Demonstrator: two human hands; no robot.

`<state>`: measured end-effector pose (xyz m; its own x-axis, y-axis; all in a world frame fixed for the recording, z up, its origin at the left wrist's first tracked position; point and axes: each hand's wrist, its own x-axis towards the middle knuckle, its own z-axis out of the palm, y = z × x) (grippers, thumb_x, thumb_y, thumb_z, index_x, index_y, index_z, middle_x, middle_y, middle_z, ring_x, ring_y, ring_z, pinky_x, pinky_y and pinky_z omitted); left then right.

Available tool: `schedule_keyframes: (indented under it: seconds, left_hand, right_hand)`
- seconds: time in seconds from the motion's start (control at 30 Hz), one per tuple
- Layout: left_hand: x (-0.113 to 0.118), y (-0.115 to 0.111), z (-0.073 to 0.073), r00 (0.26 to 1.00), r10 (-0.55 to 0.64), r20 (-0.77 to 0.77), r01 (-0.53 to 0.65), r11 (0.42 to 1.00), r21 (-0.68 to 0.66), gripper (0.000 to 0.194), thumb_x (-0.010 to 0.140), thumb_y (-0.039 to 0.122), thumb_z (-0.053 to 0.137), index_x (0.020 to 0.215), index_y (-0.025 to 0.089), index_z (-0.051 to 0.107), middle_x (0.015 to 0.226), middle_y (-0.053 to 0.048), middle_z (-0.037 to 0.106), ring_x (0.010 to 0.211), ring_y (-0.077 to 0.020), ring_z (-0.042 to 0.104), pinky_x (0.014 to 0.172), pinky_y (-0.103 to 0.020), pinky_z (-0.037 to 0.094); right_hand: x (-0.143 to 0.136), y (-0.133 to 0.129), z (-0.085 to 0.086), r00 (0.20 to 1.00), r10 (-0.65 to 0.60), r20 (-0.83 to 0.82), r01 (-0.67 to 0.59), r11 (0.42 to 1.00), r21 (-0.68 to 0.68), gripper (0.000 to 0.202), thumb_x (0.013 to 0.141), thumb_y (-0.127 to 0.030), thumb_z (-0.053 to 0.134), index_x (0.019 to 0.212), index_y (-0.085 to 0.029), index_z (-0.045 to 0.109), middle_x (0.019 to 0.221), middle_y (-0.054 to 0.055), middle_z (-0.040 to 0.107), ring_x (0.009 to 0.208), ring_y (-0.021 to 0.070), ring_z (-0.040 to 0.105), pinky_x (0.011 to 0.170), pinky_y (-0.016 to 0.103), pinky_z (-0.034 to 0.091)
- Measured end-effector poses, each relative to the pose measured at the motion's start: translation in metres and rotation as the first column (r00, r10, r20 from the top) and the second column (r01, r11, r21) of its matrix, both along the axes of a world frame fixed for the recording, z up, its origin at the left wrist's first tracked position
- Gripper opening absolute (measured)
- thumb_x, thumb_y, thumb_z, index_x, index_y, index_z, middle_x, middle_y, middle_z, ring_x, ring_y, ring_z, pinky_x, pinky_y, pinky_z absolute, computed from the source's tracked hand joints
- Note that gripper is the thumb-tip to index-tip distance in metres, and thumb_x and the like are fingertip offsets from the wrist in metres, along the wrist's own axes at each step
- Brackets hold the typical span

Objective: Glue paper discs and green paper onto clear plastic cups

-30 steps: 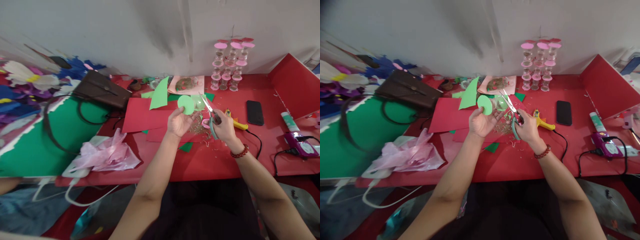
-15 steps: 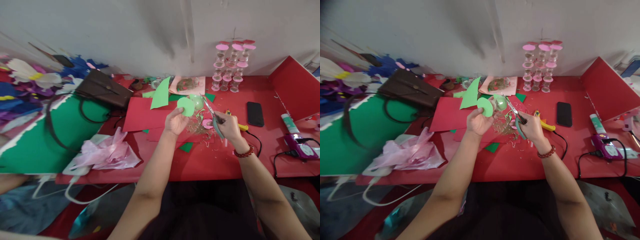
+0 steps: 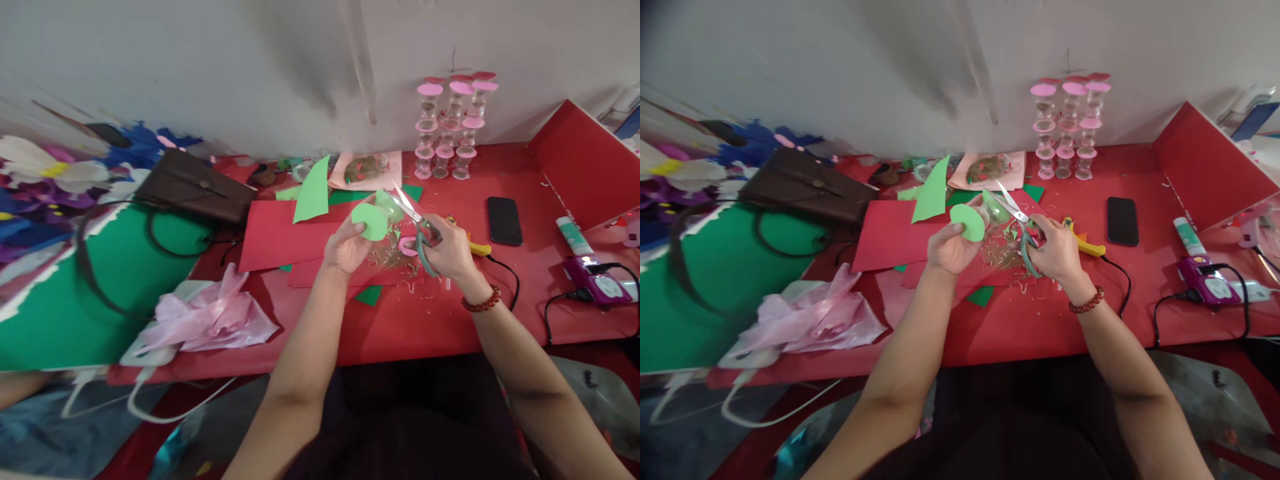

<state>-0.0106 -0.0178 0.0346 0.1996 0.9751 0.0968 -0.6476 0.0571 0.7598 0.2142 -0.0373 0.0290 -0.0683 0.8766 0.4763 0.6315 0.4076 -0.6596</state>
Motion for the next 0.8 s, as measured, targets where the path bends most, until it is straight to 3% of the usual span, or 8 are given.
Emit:
schedule_keyframes:
  seconds: [0.17, 0.3, 0.5, 0.6, 0.7, 0.8]
  left_hand:
    - [0.0019, -0.0004, -0.0004, 1.000, 0.000, 0.003, 0.000, 1.000, 0.023, 0.101, 0.064, 0.028, 0.087, 0.157, 0.026, 0.048, 0.102, -0.002, 0.076, 0.114, -0.0248, 0.074, 0.119, -0.042, 0.051]
    - [0.0001, 0.0011, -0.0019, 1.000, 0.001, 0.009, -0.002, 0.999, 0.039, 0.100, 0.063, 0.028, 0.086, 0.157, 0.023, 0.050, 0.098, -0.003, 0.076, 0.108, -0.0255, 0.075, 0.111, -0.041, 0.055]
    - [-0.0067, 0.0036, -0.0039, 1.000, 0.011, -0.021, -0.011, 1.000, 0.024, 0.099, 0.063, 0.031, 0.085, 0.156, 0.022, 0.051, 0.096, -0.003, 0.076, 0.105, -0.0251, 0.075, 0.103, -0.038, 0.056]
    - [-0.0067, 0.0036, -0.0032, 1.000, 0.021, 0.016, -0.021, 0.999, 0.027, 0.097, 0.064, 0.031, 0.086, 0.155, 0.025, 0.051, 0.093, -0.001, 0.076, 0.102, -0.0231, 0.075, 0.106, -0.037, 0.055]
    - [-0.0044, 0.0026, -0.0026, 1.000, 0.003, 0.007, -0.003, 1.000, 0.018, 0.097, 0.066, 0.033, 0.087, 0.156, 0.024, 0.051, 0.089, -0.001, 0.076, 0.099, -0.0227, 0.076, 0.104, -0.038, 0.055]
    - [-0.0017, 0.0000, -0.0029, 0.995, -0.086, -0.056, 0.087, 0.996, 0.011, 0.100, 0.068, 0.037, 0.087, 0.158, 0.021, 0.049, 0.082, 0.000, 0.073, 0.090, -0.0228, 0.076, 0.093, -0.036, 0.059]
  right_hand:
    - [-0.0002, 0.0016, -0.0033, 0.998, 0.004, -0.064, -0.003, 1.000, 0.018, 0.031, 0.081, -0.033, 0.073, 0.109, -0.021, 0.078, 0.071, -0.001, 0.060, 0.064, 0.0157, 0.051, 0.064, 0.031, 0.041]
    - [0.0021, 0.0026, -0.0014, 0.994, 0.035, -0.099, -0.036, 0.999, -0.013, 0.033, 0.077, -0.032, 0.075, 0.108, -0.021, 0.080, 0.068, -0.002, 0.060, 0.063, 0.0150, 0.050, 0.064, 0.031, 0.041]
    - [0.0052, 0.0029, 0.0031, 0.982, 0.083, -0.170, -0.102, 0.989, -0.106, 0.021, 0.079, -0.037, 0.079, 0.092, -0.021, 0.079, 0.059, -0.006, 0.050, 0.056, 0.0108, 0.041, 0.057, 0.027, 0.036]
    - [0.0044, 0.0040, 0.0045, 0.966, 0.024, -0.259, -0.060, 0.989, -0.134, 0.030, 0.078, -0.049, 0.084, 0.080, -0.022, 0.071, 0.057, -0.007, 0.044, 0.054, 0.0092, 0.036, 0.053, 0.027, 0.031]
    - [0.0024, 0.0057, 0.0056, 0.890, -0.004, -0.456, -0.087, 0.980, -0.179, 0.043, 0.076, -0.061, 0.085, 0.083, -0.023, 0.066, 0.060, -0.007, 0.048, 0.053, 0.0091, 0.040, 0.049, 0.026, 0.032]
    - [-0.0007, 0.0058, 0.0064, 0.761, 0.015, -0.648, -0.247, 0.931, -0.268, 0.052, 0.073, -0.065, 0.086, 0.096, -0.025, 0.063, 0.065, -0.006, 0.055, 0.053, 0.0109, 0.051, 0.047, 0.026, 0.040]
